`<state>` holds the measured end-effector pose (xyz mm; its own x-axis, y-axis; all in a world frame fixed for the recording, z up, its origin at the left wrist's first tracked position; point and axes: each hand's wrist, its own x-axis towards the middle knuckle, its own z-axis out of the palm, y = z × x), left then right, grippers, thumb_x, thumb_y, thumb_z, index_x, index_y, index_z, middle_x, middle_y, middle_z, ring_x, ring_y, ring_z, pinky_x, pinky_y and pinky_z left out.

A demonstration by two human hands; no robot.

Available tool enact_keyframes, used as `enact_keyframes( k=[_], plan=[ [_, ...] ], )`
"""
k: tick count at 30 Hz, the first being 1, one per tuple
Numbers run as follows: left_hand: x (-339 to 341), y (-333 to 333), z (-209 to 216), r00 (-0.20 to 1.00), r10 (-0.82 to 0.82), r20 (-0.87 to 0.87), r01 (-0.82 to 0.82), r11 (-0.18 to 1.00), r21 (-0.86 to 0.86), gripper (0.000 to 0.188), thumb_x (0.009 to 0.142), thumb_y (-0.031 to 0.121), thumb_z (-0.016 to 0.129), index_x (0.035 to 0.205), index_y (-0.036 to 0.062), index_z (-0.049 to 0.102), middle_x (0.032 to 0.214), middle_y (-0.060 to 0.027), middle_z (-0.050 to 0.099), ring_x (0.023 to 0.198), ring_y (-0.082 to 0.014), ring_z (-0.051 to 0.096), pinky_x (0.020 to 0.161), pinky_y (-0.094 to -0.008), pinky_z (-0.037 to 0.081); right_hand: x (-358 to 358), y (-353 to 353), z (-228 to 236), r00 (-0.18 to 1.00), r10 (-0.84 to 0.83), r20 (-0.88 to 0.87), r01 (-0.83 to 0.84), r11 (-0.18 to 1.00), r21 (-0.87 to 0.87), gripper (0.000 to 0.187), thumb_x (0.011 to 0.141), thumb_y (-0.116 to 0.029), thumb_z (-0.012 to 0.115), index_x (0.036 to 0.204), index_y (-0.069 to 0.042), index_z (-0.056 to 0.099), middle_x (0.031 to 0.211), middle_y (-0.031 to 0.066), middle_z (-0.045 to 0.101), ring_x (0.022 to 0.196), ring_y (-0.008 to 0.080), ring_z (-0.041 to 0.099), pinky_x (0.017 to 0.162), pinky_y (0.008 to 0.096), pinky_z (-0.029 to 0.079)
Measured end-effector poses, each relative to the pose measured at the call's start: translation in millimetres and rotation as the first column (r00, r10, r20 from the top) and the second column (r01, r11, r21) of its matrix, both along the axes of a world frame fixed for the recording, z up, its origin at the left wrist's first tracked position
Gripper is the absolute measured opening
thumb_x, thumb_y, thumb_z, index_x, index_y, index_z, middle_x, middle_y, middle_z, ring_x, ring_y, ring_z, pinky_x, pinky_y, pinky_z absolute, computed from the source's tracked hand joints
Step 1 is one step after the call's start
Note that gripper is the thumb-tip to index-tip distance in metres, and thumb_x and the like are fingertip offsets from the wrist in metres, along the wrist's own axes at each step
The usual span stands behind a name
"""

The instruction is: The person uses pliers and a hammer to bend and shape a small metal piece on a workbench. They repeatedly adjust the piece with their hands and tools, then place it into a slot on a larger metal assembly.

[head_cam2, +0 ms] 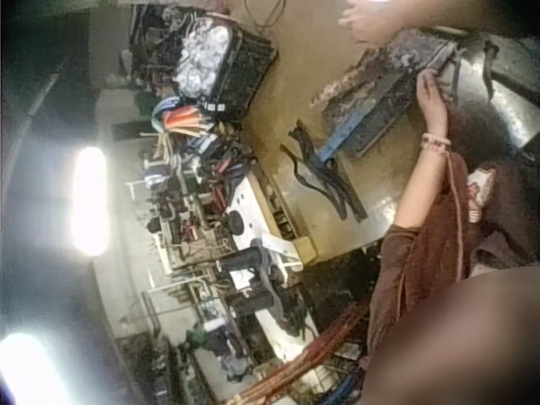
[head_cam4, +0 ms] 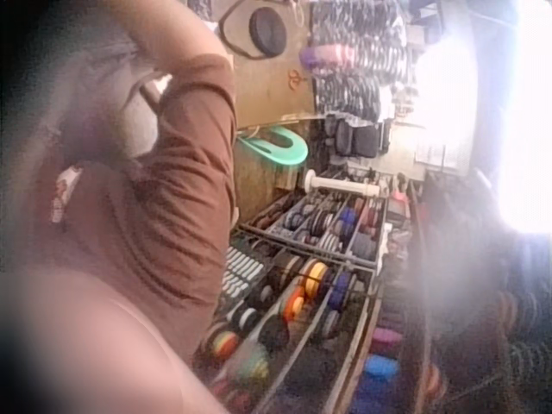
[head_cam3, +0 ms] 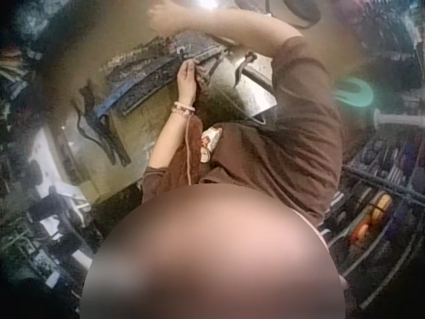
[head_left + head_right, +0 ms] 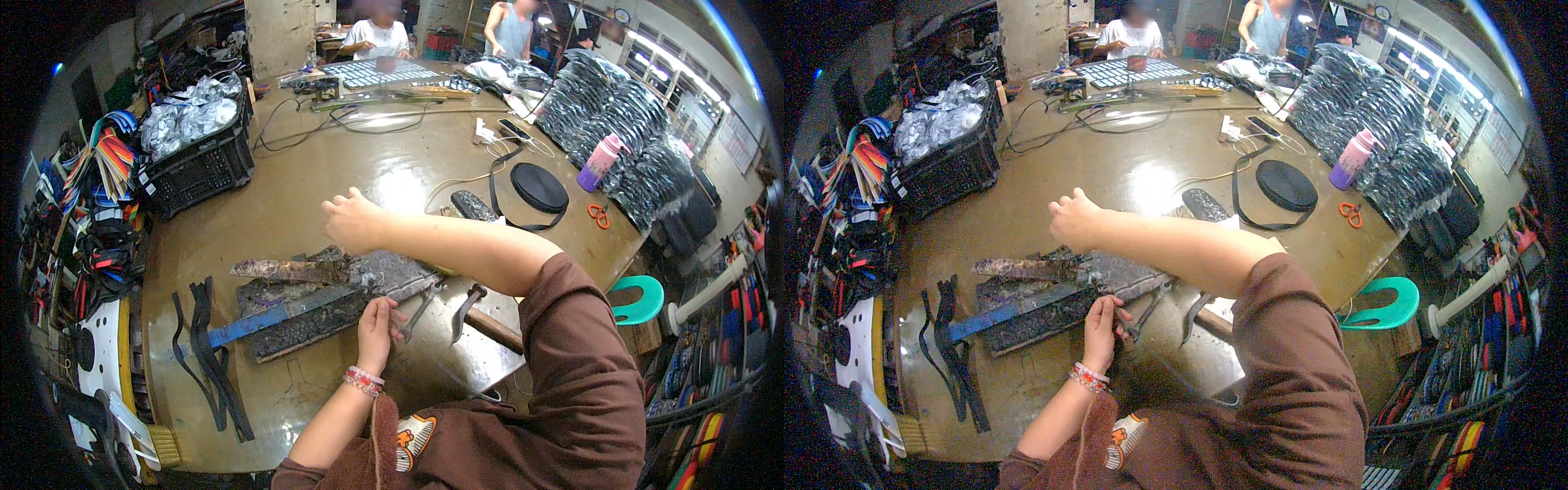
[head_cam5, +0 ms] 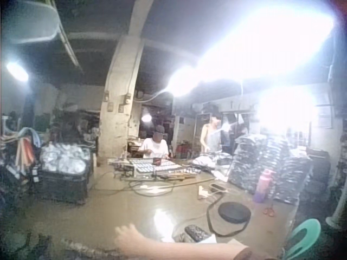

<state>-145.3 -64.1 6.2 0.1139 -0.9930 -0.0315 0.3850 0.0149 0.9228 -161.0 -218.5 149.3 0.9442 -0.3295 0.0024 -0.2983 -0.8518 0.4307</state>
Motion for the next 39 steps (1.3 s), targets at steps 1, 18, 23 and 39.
enact_keyframes(
  k=[1, 18, 23, 39],
  plan=[
    [0.0, 0.1, -0.2, 1.0, 0.0, -0.005, 0.001, 1.0, 0.019, 0.031, 0.096, 0.036, 0.042, 0.092, 0.0068, 0.053, 0.072, -0.004, 0.061, 0.05, -0.0046, 0.046, 0.047, -0.0194, 0.041, 0.1, -0.7, 0.7, 1.0, 0.019, -0.017, -0.019, 1.0, -0.01, 0.017, 0.068, -0.023, 0.064, 0.083, -0.015, 0.068, 0.094, 0.0094, 0.054, 0.092, 0.0227, 0.054, 0.073, 0.0411, 0.041],
    [-2.6, -1.0, 2.6, 0.998, -0.054, 0.027, 0.055, 0.996, -0.066, 0.034, 0.096, 0.033, 0.043, 0.115, 0.0066, 0.054, 0.085, -0.0037, 0.061, 0.06, -0.006, 0.053, 0.056, -0.0215, 0.048, -1.6, -8.7, -9.4, 0.993, -0.009, 0.119, 0.01, 1.0, -0.008, 0.019, 0.07, -0.025, 0.062, 0.08, -0.01, 0.067, 0.094, 0.0115, 0.055, 0.092, 0.0247, 0.055, 0.074, 0.042, 0.04],
    [-2.2, 0.4, 2.8, 0.996, -0.08, 0.037, 0.083, 0.993, -0.083, 0.034, 0.096, 0.031, 0.043, 0.116, 0.0057, 0.054, 0.083, -0.004, 0.06, 0.06, -0.0083, 0.055, 0.057, -0.0215, 0.047, -3.1, -10.0, -6.5, 0.998, -0.053, 0.033, 0.053, 0.999, 0.006, 0.024, 0.067, -0.023, 0.064, 0.088, -0.012, 0.066, 0.096, 0.0096, 0.053, 0.097, 0.0244, 0.052, 0.077, 0.0416, 0.039],
    [-2.1, -0.7, -1.3, 0.996, -0.087, -0.009, 0.086, 0.993, -0.084, 0.031, 0.096, 0.03, 0.044, 0.114, 0.0069, 0.054, 0.08, -0.0026, 0.059, 0.06, -0.0057, 0.054, 0.057, -0.02, 0.047, -11.0, -18.4, 5.3, 0.997, -0.012, 0.082, -0.001, 0.988, 0.157, 0.019, 0.077, -0.016, 0.055, 0.092, -0.019, 0.065, 0.1, 0.0081, 0.052, 0.101, 0.0241, 0.051, 0.078, 0.041, 0.041]
  ],
)
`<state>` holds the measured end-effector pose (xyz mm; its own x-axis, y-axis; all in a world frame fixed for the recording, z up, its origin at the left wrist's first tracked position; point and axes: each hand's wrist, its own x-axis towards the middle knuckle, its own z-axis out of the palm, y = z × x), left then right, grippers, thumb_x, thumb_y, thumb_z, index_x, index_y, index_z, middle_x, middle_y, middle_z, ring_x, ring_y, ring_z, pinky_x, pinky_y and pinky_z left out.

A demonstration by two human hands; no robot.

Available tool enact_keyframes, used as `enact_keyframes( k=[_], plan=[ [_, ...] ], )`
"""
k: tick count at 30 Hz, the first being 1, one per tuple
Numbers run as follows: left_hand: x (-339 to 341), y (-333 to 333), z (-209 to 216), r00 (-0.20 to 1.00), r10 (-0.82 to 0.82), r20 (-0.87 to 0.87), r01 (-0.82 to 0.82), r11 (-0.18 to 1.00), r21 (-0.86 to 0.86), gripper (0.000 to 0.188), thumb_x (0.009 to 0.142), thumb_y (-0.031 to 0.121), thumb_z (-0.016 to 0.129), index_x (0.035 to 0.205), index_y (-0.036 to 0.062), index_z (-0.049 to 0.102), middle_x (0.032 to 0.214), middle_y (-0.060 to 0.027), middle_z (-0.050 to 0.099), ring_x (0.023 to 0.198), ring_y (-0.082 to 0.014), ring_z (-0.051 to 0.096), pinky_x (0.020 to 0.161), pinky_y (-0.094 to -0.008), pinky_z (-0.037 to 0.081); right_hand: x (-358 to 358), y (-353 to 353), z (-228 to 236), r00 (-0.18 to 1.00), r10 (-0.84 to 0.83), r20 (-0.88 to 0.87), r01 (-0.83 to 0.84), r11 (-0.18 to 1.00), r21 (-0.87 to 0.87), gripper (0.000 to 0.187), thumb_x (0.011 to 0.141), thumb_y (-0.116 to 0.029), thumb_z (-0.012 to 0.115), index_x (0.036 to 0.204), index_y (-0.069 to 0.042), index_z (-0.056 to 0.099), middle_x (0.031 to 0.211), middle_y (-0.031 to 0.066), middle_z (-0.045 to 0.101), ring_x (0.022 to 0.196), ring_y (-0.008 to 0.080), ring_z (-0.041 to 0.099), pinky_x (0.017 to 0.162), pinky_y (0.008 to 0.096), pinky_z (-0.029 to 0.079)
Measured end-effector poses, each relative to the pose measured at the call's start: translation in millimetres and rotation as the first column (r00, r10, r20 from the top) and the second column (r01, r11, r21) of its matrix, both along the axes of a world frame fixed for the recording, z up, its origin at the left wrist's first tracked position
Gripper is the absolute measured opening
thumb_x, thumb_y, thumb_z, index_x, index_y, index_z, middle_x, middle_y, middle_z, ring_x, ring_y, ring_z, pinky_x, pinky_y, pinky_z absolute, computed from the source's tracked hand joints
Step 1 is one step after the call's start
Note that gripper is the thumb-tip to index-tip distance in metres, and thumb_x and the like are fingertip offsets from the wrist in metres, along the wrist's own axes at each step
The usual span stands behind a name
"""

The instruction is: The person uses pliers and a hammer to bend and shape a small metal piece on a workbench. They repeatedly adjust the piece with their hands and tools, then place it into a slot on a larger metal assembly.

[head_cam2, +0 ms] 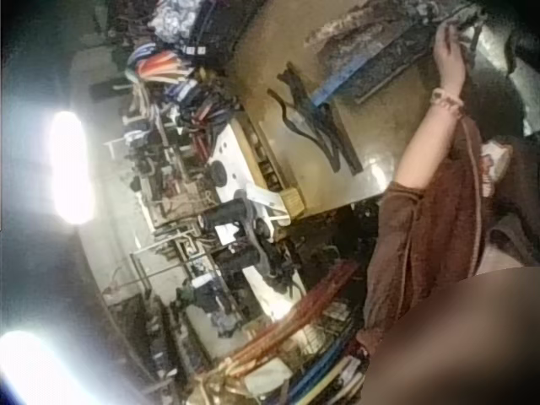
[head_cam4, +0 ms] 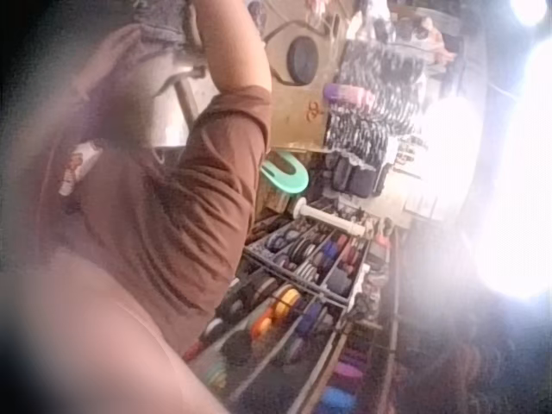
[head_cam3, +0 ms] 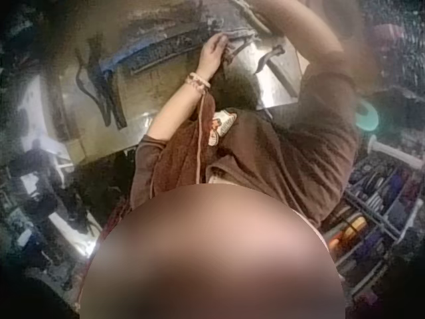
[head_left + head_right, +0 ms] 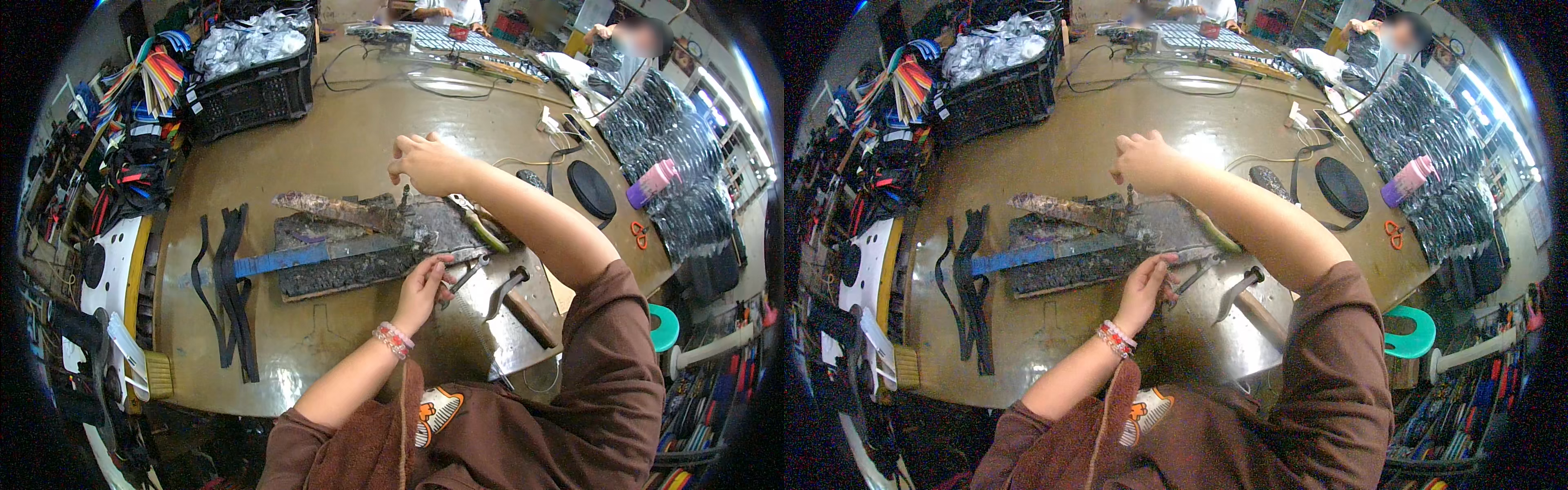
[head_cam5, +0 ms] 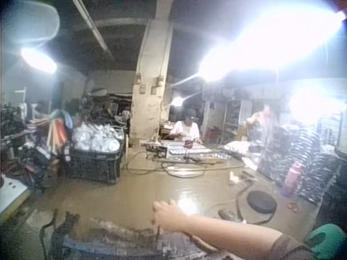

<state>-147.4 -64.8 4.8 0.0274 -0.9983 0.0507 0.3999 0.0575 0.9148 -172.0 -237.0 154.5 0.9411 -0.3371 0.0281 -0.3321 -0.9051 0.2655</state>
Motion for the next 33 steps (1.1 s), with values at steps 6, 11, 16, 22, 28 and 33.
enact_keyframes(
  k=[6, 11, 16, 22, 28, 33],
  plan=[
    [-0.5, 0.4, -0.7, 1.0, 0.017, -0.018, -0.017, 1.0, -0.003, 0.029, 0.096, 0.029, 0.044, 0.113, 0.0074, 0.055, 0.079, -0.0012, 0.059, 0.06, -0.0038, 0.053, 0.058, -0.0194, 0.049, -47.2, -4.3, 0.5, 0.905, -0.39, 0.17, 0.353, 0.912, 0.212, 0.015, 0.076, -0.013, 0.055, 0.087, -0.007, 0.062, 0.089, 0.0165, 0.057, 0.086, 0.0345, 0.057, 0.076, 0.0436, 0.045],
    [-1.1, -1.6, -1.2, 1.0, -0.006, -0.028, 0.008, 0.998, 0.065, 0.031, 0.096, 0.028, 0.045, 0.114, 0.0053, 0.054, 0.08, -0.0028, 0.058, 0.063, -0.0054, 0.053, 0.061, -0.0236, 0.052, -98.4, 21.0, -21.0, 0.918, -0.391, 0.061, 0.354, 0.88, 0.317, 0.016, 0.077, -0.013, 0.056, 0.088, -0.005, 0.063, 0.088, 0.0179, 0.058, 0.085, 0.0349, 0.059, 0.078, 0.0421, 0.046],
    [-2.3, -1.2, -0.8, 0.998, 0.017, -0.058, -0.013, 0.998, 0.061, 0.03, 0.095, 0.028, 0.046, 0.113, 0.0059, 0.055, 0.079, -0.0015, 0.058, 0.063, -0.0043, 0.052, 0.06, -0.0221, 0.051, -78.6, 21.7, -26.6, 0.911, -0.21, 0.354, 0.082, 0.935, 0.344, 0.034, 0.077, -0.005, 0.054, 0.109, -0.014, 0.061, 0.101, 0.0149, 0.055, 0.098, 0.0324, 0.054, 0.085, 0.0401, 0.043],
    [1.2, 0.1, -5.1, 0.999, 0.03, -0.013, -0.029, 0.997, 0.069, 0.029, 0.096, 0.025, 0.044, 0.113, 0.0048, 0.055, 0.077, -0.0016, 0.059, 0.063, -0.006, 0.052, 0.059, -0.0229, 0.049, -34.1, 16.6, -25.8, 0.951, -0.019, 0.31, -0.012, 0.995, 0.098, 0.037, 0.076, -0.01, 0.057, 0.112, -0.018, 0.059, 0.113, 0.0142, 0.049, 0.105, 0.0322, 0.05, 0.089, 0.0417, 0.041],
    [18.0, 18.1, 35.0, 0.938, -0.051, 0.344, -0.037, 0.968, 0.246, 0.03, 0.094, 0.029, 0.048, 0.097, 0.0025, 0.062, 0.079, -0.0059, 0.062, 0.057, -0.0096, 0.054, 0.056, -0.0245, 0.047, -58.1, 42.2, -17.5, 0.737, -0.451, 0.504, 0.202, 0.858, 0.472, 0.025, 0.086, -0.027, 0.054, 0.098, -0.006, 0.06, 0.096, 0.0208, 0.056, 0.089, 0.0369, 0.055, 0.08, 0.0416, 0.044],
    [71.1, 12.8, 91.1, 0.44, 0.433, 0.786, -0.339, 0.891, -0.302, 0.022, 0.082, 0.025, 0.064, 0.079, 0.0036, 0.062, 0.078, -0.0067, 0.056, 0.06, -0.0158, 0.053, 0.054, -0.0299, 0.044, -129.3, 130.0, -65.6, 0.826, -0.553, 0.108, 0.272, 0.558, 0.784, 0.053, 0.083, -0.051, 0.055, 0.086, 0.001, 0.06, 0.086, 0.0211, 0.062, 0.084, 0.0356, 0.06, 0.074, 0.0443, 0.047]
  ],
)
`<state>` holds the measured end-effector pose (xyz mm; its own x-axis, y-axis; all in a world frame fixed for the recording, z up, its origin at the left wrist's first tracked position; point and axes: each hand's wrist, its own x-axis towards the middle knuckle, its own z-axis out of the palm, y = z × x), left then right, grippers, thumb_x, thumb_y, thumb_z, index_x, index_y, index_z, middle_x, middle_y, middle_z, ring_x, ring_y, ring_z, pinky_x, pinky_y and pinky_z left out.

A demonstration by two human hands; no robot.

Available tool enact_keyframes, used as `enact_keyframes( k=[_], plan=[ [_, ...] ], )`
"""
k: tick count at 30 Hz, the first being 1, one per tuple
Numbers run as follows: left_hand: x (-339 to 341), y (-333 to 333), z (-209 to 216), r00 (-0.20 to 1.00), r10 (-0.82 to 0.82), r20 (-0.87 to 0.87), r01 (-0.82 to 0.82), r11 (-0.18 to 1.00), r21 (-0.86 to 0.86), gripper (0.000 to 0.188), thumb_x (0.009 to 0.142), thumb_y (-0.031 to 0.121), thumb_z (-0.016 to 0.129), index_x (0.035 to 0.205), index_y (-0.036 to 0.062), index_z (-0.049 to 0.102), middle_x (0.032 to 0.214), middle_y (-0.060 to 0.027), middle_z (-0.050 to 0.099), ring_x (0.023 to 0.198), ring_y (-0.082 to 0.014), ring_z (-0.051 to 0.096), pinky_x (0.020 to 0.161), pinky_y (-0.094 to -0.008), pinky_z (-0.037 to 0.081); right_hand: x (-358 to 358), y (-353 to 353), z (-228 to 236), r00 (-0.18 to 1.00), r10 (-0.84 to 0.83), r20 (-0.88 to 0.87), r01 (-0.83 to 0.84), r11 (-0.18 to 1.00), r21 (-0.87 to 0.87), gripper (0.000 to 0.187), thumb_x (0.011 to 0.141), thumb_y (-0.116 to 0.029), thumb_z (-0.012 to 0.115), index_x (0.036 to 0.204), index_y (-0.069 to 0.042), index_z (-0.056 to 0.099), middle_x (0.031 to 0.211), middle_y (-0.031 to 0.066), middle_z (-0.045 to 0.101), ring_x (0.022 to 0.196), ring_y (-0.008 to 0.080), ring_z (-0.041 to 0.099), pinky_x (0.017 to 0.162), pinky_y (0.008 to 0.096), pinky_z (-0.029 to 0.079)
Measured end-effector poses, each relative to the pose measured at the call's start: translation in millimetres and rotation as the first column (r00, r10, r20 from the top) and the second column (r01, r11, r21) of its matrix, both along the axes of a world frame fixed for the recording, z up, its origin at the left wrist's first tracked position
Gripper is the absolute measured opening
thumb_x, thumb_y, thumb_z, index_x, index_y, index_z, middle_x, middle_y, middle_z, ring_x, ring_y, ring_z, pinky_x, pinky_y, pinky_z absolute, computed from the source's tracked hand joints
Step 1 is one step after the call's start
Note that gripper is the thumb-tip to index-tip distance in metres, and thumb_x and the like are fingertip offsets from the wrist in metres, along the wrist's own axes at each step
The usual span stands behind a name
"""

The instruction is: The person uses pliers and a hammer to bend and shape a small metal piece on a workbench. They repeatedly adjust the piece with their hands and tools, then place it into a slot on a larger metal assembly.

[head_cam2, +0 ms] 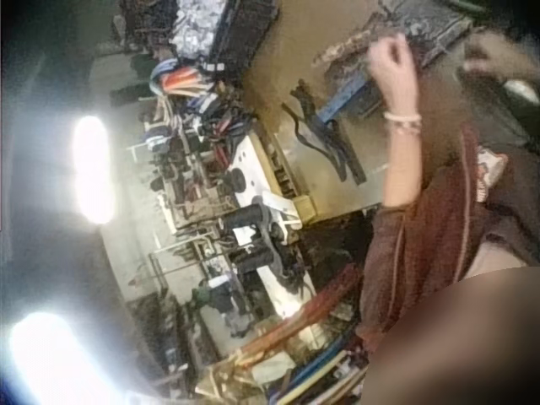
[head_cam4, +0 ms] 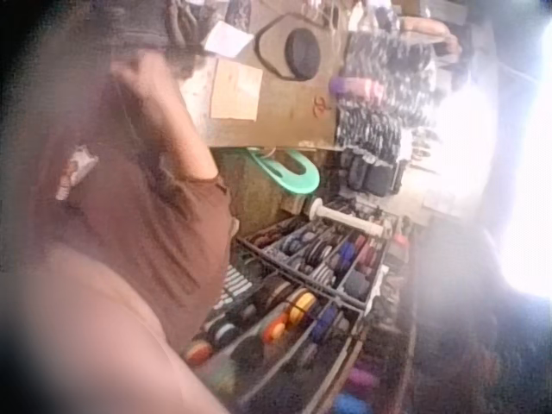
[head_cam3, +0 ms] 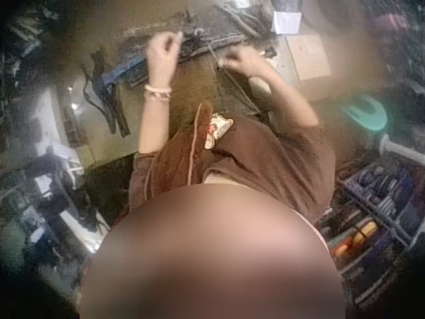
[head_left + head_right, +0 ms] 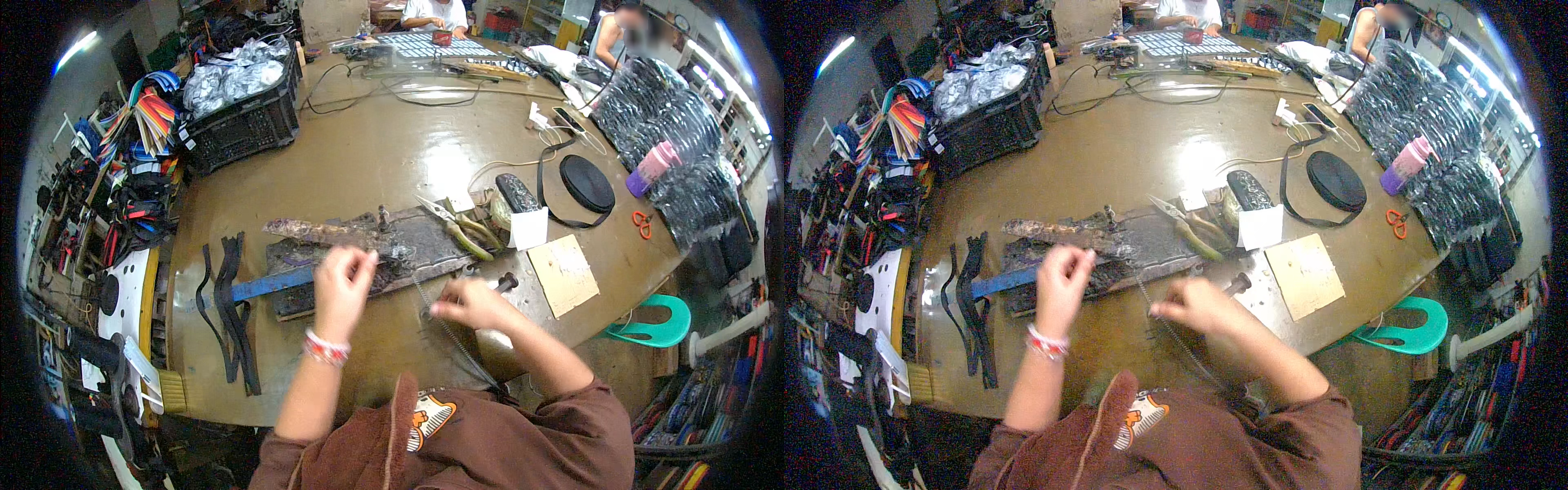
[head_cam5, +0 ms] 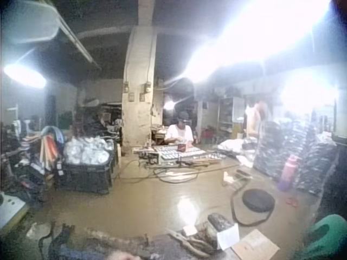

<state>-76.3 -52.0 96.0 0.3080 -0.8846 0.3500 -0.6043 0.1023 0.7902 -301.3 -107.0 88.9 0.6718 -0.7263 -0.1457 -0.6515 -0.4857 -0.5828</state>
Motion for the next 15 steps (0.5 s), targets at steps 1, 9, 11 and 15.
enact_keyframes(
  k=[1, 9, 11, 15],
  plan=[
    [9.7, -14.0, 5.9, 0.996, 0.043, 0.075, -0.036, 0.995, -0.095, 0.02, 0.08, 0.024, 0.067, 0.079, 0.0043, 0.062, 0.084, -0.0066, 0.055, 0.065, -0.016, 0.054, 0.057, -0.0299, 0.044, -4.9, 11.0, -14.2, 1.0, 0.028, 0.014, -0.028, 0.999, 0.017, 0.053, 0.082, -0.051, 0.056, 0.087, 0.001, 0.061, 0.087, 0.0211, 0.062, 0.083, 0.0354, 0.06, 0.074, 0.0435, 0.047],
    [16.0, -92.3, 3.0, 0.933, 0.101, 0.344, -0.091, 0.995, -0.044, 0.021, 0.073, 0.021, 0.073, 0.08, 0.0031, 0.063, 0.112, -0.0093, 0.047, 0.078, -0.0172, 0.053, 0.07, -0.0309, 0.048, -14.4, 21.2, -57.1, 0.934, 0.028, 0.356, -0.001, 0.997, -0.075, 0.033, 0.088, -0.028, 0.052, 0.077, 0.003, 0.053, 0.076, 0.0227, 0.055, 0.076, 0.0406, 0.054, 0.068, 0.0458, 0.043],
    [18.2, -95.2, 2.0, 0.937, 0.031, 0.349, -0.026, 0.999, -0.019, 0.02, 0.073, 0.019, 0.073, 0.081, 0.0029, 0.064, 0.116, -0.0095, 0.046, 0.085, -0.0185, 0.053, 0.076, -0.0326, 0.047, -16.5, 21.5, -55.4, 0.932, 0.019, 0.361, 0.006, 0.998, -0.068, 0.033, 0.088, -0.028, 0.052, 0.077, 0.003, 0.053, 0.076, 0.0229, 0.055, 0.076, 0.0406, 0.054, 0.068, 0.0458, 0.043],
    [23.2, -93.9, -0.5, 0.913, -0.003, 0.407, 0.039, 0.996, -0.08, 0.021, 0.073, 0.02, 0.073, 0.082, 0.0026, 0.064, 0.127, -0.0098, 0.041, 0.096, -0.0224, 0.051, 0.086, -0.0341, 0.044, -17.8, 22.1, -54.7, 0.909, -0.053, 0.414, 0.068, 0.997, -0.022, 0.031, 0.087, -0.025, 0.052, 0.077, 0.004, 0.054, 0.077, 0.0232, 0.055, 0.075, 0.0415, 0.054, 0.069, 0.046, 0.043]
  ],
)
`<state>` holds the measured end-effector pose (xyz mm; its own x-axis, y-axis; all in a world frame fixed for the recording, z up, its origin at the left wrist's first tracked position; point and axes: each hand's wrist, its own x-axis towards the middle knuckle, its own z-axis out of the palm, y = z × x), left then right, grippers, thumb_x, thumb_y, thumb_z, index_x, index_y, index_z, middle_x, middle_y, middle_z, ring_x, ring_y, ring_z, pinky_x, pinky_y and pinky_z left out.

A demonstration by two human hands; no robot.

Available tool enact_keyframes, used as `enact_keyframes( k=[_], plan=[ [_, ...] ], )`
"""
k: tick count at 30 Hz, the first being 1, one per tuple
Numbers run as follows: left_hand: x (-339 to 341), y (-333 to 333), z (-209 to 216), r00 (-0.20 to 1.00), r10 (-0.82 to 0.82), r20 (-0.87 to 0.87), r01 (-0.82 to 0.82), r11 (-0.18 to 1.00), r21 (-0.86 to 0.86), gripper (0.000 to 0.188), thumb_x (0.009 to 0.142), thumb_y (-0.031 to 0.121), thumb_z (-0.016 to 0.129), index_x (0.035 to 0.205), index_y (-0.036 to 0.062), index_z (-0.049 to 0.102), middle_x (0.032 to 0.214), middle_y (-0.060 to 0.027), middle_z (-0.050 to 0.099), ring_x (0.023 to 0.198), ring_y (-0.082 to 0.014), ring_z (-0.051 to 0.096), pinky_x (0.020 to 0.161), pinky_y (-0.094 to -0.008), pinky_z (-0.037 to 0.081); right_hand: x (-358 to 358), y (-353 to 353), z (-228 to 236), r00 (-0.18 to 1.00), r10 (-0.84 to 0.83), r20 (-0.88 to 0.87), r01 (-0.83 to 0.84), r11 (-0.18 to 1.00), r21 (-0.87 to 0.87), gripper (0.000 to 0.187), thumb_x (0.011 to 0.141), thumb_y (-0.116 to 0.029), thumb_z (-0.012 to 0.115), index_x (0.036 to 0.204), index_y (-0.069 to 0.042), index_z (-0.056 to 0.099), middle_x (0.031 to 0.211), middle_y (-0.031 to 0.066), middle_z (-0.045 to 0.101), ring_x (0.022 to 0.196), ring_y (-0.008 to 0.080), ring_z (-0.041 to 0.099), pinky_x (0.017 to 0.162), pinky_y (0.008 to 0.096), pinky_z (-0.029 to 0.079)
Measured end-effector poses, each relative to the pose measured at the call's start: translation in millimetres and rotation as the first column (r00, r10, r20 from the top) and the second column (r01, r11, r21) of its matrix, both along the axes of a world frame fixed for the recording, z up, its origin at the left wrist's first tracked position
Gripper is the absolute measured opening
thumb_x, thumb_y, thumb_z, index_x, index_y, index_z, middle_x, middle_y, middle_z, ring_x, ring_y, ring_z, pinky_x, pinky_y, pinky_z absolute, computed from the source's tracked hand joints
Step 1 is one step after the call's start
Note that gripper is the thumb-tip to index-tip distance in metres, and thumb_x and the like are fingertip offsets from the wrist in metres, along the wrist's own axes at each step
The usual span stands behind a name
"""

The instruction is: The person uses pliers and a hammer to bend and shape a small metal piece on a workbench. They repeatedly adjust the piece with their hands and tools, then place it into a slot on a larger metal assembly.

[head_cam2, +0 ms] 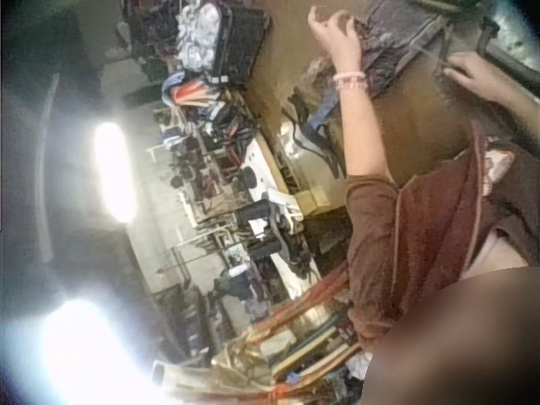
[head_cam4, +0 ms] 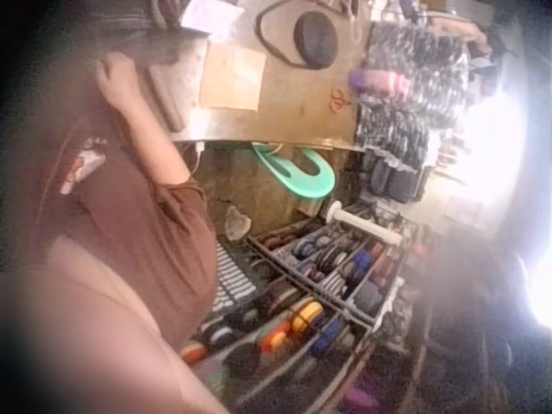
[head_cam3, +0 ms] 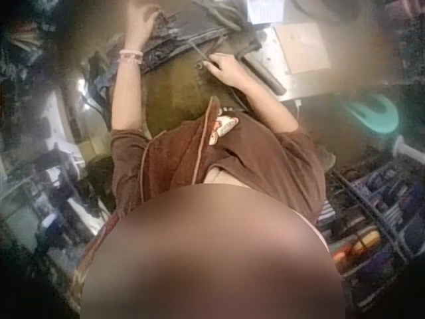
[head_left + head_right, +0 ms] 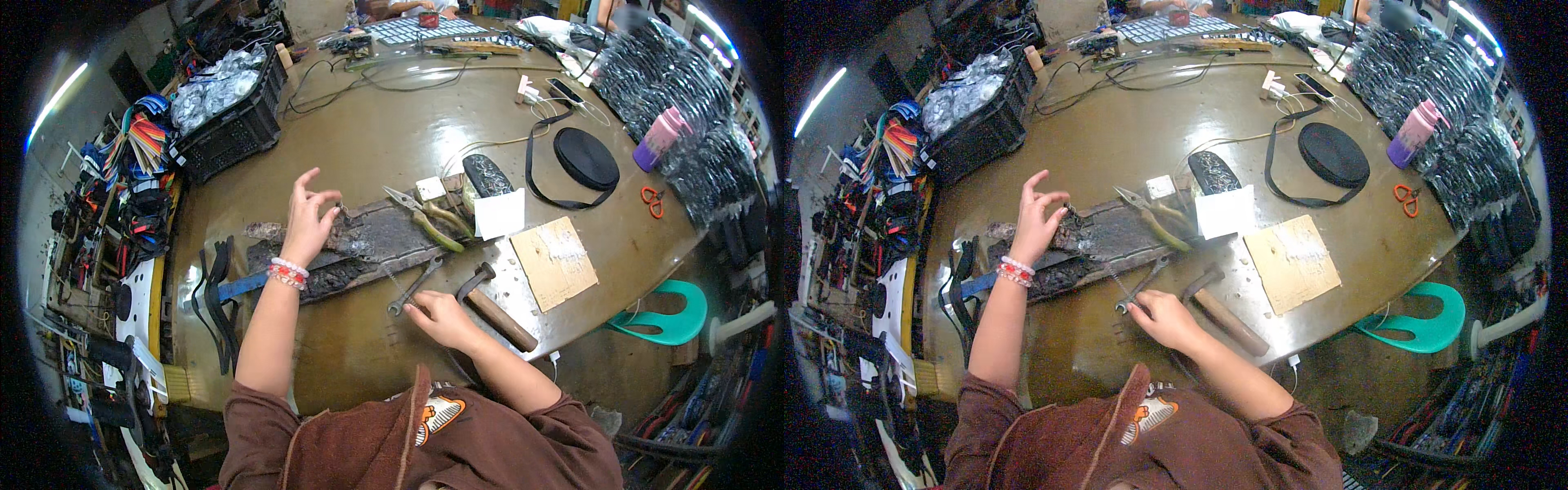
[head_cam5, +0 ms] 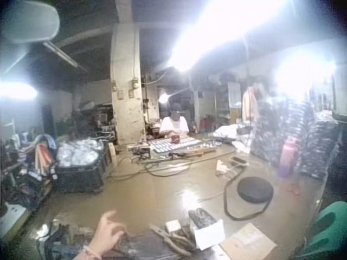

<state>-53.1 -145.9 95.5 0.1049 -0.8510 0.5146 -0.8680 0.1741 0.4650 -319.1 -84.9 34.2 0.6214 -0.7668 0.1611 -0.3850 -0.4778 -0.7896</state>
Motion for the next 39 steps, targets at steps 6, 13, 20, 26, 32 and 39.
enact_keyframes(
  k=[6, 13, 20, 26, 32, 39],
  plan=[
    [-0.7, 5.0, 4.0, 0.975, 0.13, 0.178, -0.141, 0.988, 0.055, 0.03, 0.072, 0.021, 0.073, 0.094, 0.0055, 0.06, 0.128, -0.0116, 0.04, 0.111, -0.0304, 0.047, 0.094, -0.0398, 0.039, 2.0, 0.4, 1.3, 0.999, 0.013, -0.039, -0.014, 1.0, -0.016, 0.028, 0.086, -0.024, 0.052, 0.08, 0.004, 0.055, 0.079, 0.0233, 0.056, 0.077, 0.0416, 0.055, 0.07, 0.0464, 0.043],
    [-3.3, 4.4, 7.9, 0.982, 0.167, 0.087, -0.161, 0.984, -0.074, 0.066, 0.071, 0.021, 0.073, 0.128, 0.0133, 0.04, 0.136, -0.0144, 0.024, 0.125, -0.0343, 0.032, 0.103, -0.0442, 0.031, 2.3, 1.1, 3.0, 0.999, 0.005, -0.044, -0.005, 1.0, 0.018, 0.028, 0.086, -0.025, 0.052, 0.08, 0.003, 0.054, 0.079, 0.0227, 0.055, 0.078, 0.0411, 0.055, 0.07, 0.0466, 0.043],
    [11.2, 6.9, 8.9, 0.949, 0.295, 0.113, -0.269, 0.942, -0.199, 0.08, 0.065, 0.038, 0.078, 0.128, 0.0118, 0.036, 0.134, -0.0155, 0.025, 0.124, -0.0346, 0.03, 0.103, -0.0462, 0.03, 2.8, 1.3, 2.6, 0.999, -0.016, -0.047, 0.015, 1.0, -0.019, 0.029, 0.086, -0.026, 0.052, 0.08, 0.002, 0.055, 0.079, 0.0221, 0.055, 0.077, 0.0405, 0.055, 0.069, 0.0461, 0.043],
    [8.0, 6.5, 0.2, 0.945, 0.304, 0.119, -0.29, 0.949, -0.121, 0.084, 0.061, 0.038, 0.081, 0.127, 0.0132, 0.036, 0.134, -0.0153, 0.025, 0.123, -0.0327, 0.031, 0.1, -0.0489, 0.031, 2.9, 3.0, 2.9, 0.998, -0.015, -0.069, 0.013, 0.999, -0.03, 0.029, 0.086, -0.025, 0.053, 0.08, 0.003, 0.055, 0.08, 0.022, 0.056, 0.078, 0.0404, 0.055, 0.07, 0.0458, 0.044],
    [2.2, 7.5, 7.5, 0.944, 0.324, 0.061, -0.307, 0.932, -0.195, 0.078, 0.063, 0.041, 0.078, 0.124, 0.0155, 0.037, 0.136, -0.0103, 0.026, 0.124, -0.033, 0.032, 0.1, -0.0505, 0.029, 3.0, 2.0, -0.3, 0.997, -0.014, -0.07, 0.012, 0.999, -0.039, 0.028, 0.086, -0.025, 0.053, 0.081, 0.002, 0.055, 0.081, 0.0221, 0.056, 0.078, 0.0405, 0.055, 0.07, 0.0458, 0.044],
    [10.8, 16.1, 18.5, 0.869, 0.472, 0.149, -0.419, 0.862, -0.285, 0.086, 0.057, 0.047, 0.079, 0.126, 0.0188, 0.035, 0.135, -0.0102, 0.027, 0.125, -0.0311, 0.03, 0.098, -0.0543, 0.028, 3.5, 3.4, 0.8, 0.996, -0.038, -0.083, 0.035, 0.999, -0.037, 0.027, 0.086, -0.024, 0.052, 0.08, 0.002, 0.055, 0.079, 0.0219, 0.056, 0.077, 0.04, 0.055, 0.069, 0.0465, 0.044]
  ],
)
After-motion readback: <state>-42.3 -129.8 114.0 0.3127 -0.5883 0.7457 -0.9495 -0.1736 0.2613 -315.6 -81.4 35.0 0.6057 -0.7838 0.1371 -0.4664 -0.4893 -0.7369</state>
